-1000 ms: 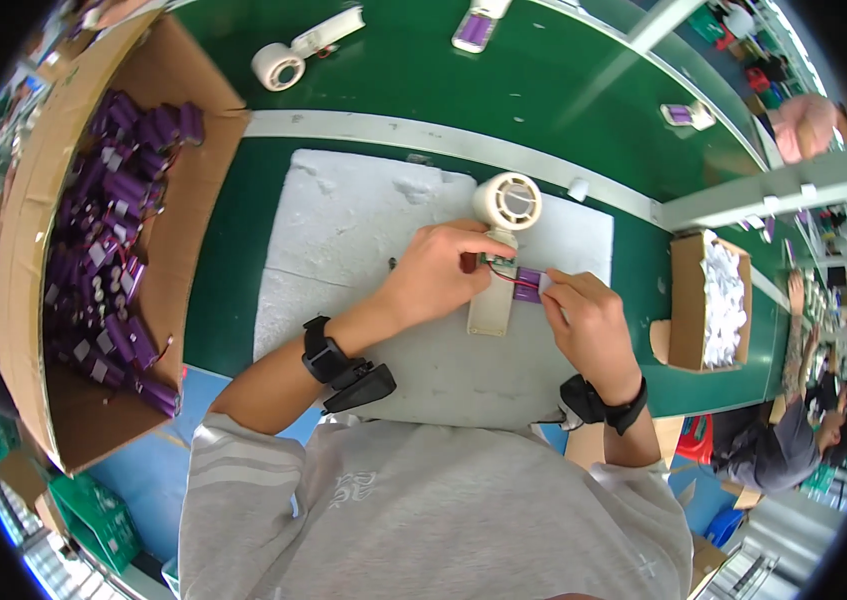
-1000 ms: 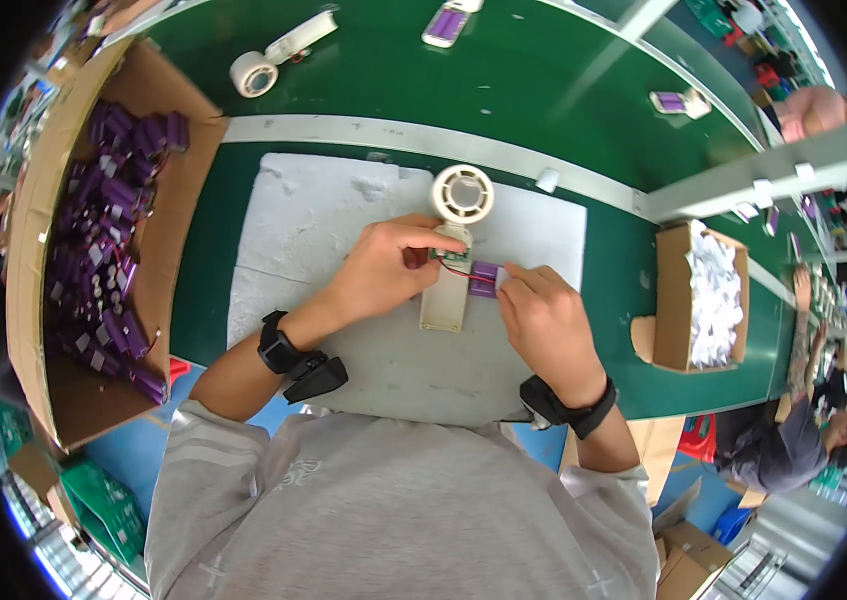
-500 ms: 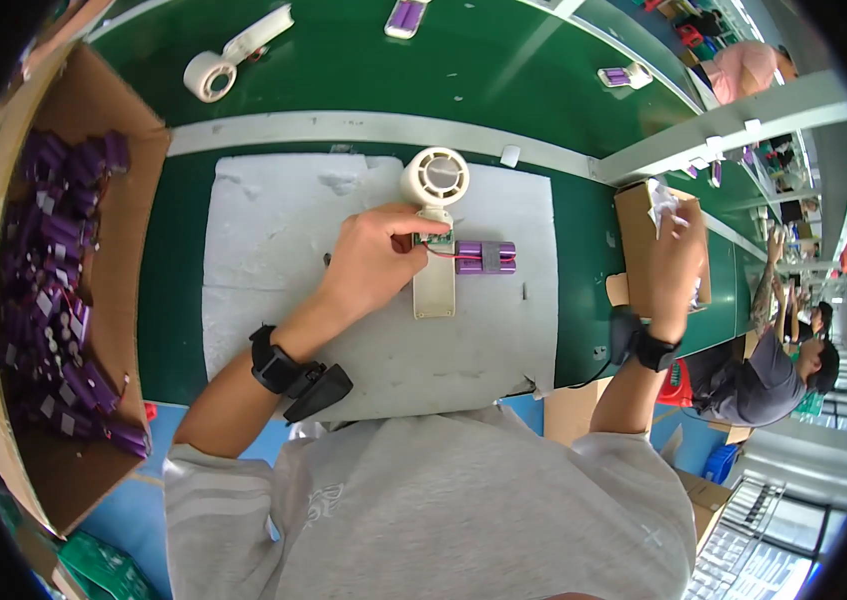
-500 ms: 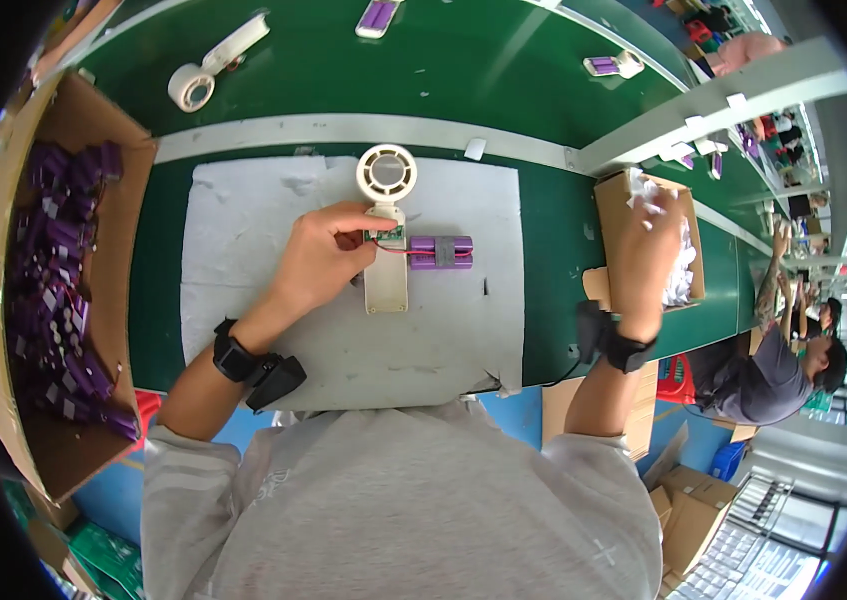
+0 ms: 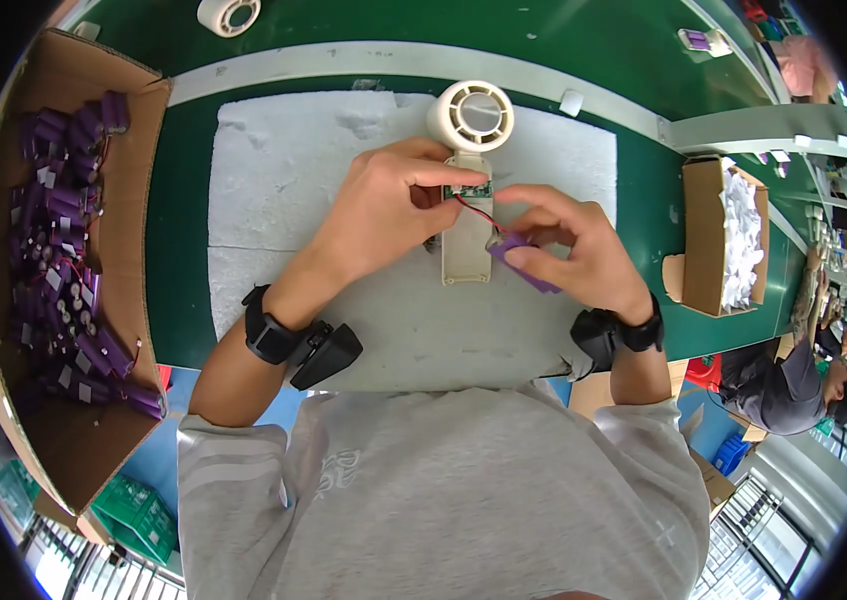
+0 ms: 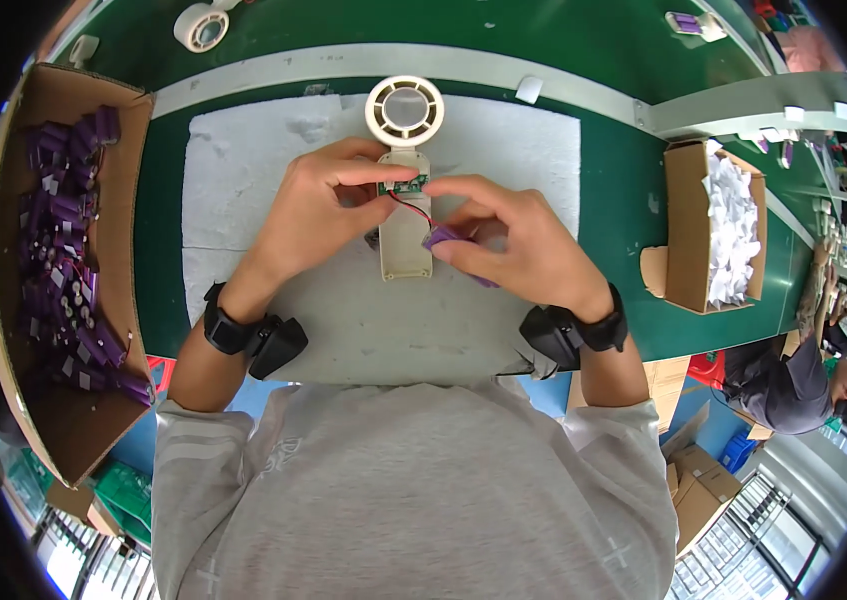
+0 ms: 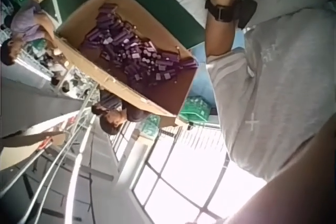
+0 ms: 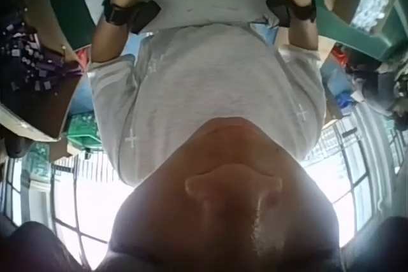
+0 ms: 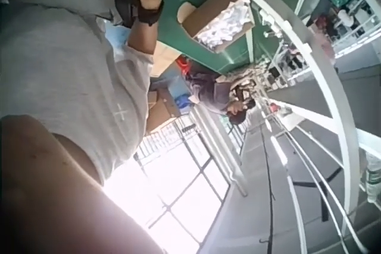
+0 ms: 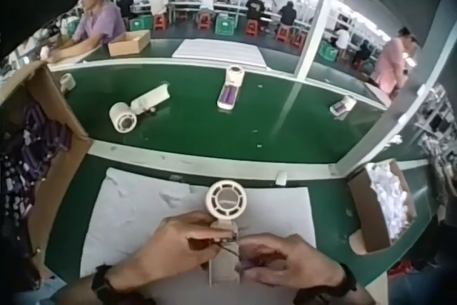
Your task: Assembling electronic components by fitting batteries and circuit boards into plastic housings.
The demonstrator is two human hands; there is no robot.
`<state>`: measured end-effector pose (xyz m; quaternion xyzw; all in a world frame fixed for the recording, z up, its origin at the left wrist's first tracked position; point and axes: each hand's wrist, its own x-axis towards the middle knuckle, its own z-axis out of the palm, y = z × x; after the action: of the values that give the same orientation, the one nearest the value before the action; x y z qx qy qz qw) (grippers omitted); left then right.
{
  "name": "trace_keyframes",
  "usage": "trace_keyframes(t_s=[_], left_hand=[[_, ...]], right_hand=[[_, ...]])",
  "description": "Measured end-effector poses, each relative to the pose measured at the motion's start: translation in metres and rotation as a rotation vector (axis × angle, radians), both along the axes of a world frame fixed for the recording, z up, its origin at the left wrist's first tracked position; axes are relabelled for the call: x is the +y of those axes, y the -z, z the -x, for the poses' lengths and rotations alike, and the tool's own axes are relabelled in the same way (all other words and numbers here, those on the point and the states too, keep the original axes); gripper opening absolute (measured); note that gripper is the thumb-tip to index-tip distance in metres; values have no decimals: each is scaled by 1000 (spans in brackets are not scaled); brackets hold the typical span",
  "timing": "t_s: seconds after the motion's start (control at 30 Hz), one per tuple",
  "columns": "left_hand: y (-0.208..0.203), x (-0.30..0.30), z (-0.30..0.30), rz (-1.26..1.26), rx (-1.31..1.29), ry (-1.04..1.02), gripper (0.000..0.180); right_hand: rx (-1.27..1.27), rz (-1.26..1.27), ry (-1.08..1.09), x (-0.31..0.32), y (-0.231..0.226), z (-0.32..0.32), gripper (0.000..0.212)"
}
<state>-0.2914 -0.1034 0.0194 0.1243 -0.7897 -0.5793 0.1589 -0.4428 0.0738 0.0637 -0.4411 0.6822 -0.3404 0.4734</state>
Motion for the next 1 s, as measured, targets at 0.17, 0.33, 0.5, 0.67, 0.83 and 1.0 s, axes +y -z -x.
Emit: trace_keyframes(t_s=[0.17,0.33,0.5,0.67,0.83,1.0], left_hand=[[3,-4,-1,203,45,23,37],[7,-3,0,333,142,-14,30],[-1,-3,-1,347,79,31,34],[-3,-5,-4,328,38,85,33],[-6,-10,-4,326,52,137,35],[-8,-12,-6,343,39,167,38]], right_hand=[[-785,-49,126,7,-3,3,71],[-820,-25,118,8,-1,1,83],[-370,152,-8,7,10,8,84],[37,220,-72,4,12,-8,77],[343,356,-29,-3,20,-32,70],[503,416,-13,-6,21,-46,63]])
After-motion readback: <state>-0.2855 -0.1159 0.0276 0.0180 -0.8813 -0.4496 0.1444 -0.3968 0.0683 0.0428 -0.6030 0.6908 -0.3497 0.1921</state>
